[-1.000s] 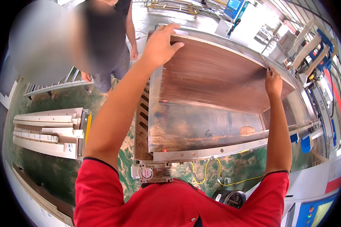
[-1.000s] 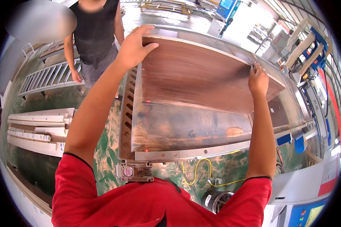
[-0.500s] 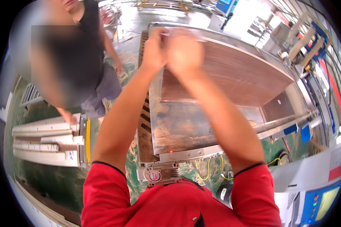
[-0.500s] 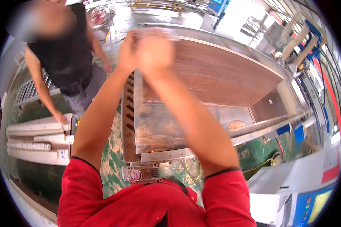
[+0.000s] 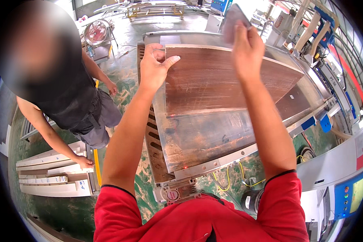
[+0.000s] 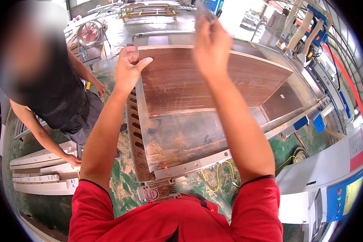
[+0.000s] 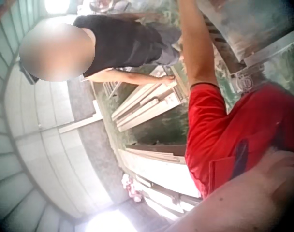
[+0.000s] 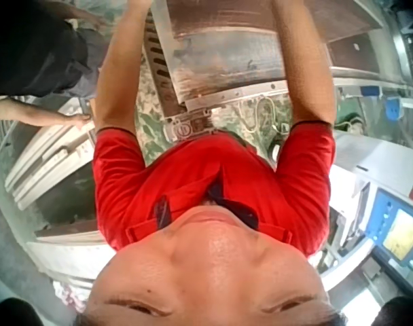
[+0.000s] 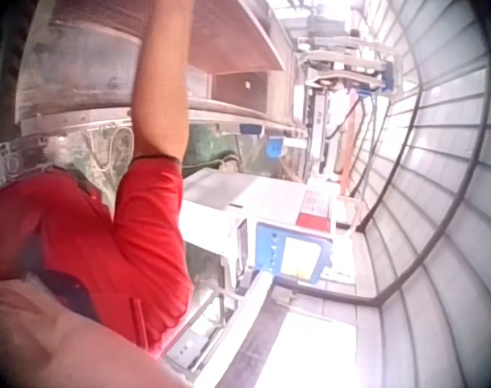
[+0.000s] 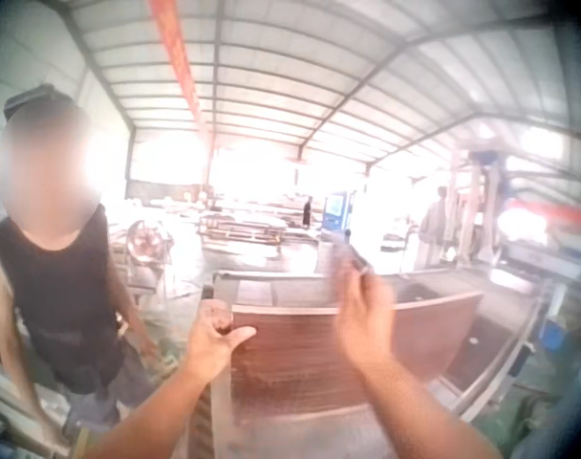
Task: The person wipes the edges and surfaces of wooden furniture panels with a cloth and then stacks them on top of each other.
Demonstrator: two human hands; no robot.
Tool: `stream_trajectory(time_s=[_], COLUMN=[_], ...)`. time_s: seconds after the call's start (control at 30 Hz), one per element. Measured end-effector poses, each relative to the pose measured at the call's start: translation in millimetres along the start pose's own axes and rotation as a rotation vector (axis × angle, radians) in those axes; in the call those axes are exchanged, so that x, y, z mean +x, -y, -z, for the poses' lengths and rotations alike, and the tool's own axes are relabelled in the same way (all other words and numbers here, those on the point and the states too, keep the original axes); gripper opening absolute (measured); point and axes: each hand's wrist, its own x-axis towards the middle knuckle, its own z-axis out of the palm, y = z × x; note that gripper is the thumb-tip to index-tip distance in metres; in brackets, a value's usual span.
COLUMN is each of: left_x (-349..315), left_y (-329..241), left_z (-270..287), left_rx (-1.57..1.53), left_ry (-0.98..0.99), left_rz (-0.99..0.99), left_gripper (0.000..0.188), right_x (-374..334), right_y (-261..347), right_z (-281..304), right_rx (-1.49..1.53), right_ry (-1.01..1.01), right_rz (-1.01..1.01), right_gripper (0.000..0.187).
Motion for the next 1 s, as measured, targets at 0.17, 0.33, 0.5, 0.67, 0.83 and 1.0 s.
stream_trajectory(time_s=[0.17, 0.33, 0.5, 0.67, 0.83, 1.0], left_x=[3.2, 8.3, 16.0, 12.0, 12.4, 20.6], left_y=[2.4, 0.5, 7.4, -1.0, -7.2, 1.7], left_z=[-8.8, -6.0, 2.1, -3.1, -3.0, 1.2], left_rx=[-0.132, -0.068, 0.139, 0.137, 0.103, 0.245], left_ry=[0.091, 0.025, -0.001, 0.027, 0.049, 0.017], left_rz=[-0.014, -0.195, -0.291, -0.091, -0.002, -0.022], left_gripper=[0.045, 0.031, 0.027, 0.045, 0.052, 0.052], right_x=[-6.8, -48.6, -49.3, -31.4, -13.6, 0.7], right_y=[-84.7, -41.3, -37.0, -71.8, -109.5, -103.5], right_z=[5.3, -100.2, -110.3, -46.5, 7.1, 31.2], right_rx=[-0.67, -0.557, -0.682, -0.863, -0.922, -0.891], right_ry=[0.139, 0.185, 0.16, 0.264, 0.292, 0.571], right_rz=[0.461, 0.523, 0.605, 0.578, 0.565, 0.388], right_gripper=[0.021, 0.031, 0.032, 0.033, 0.033, 0.036])
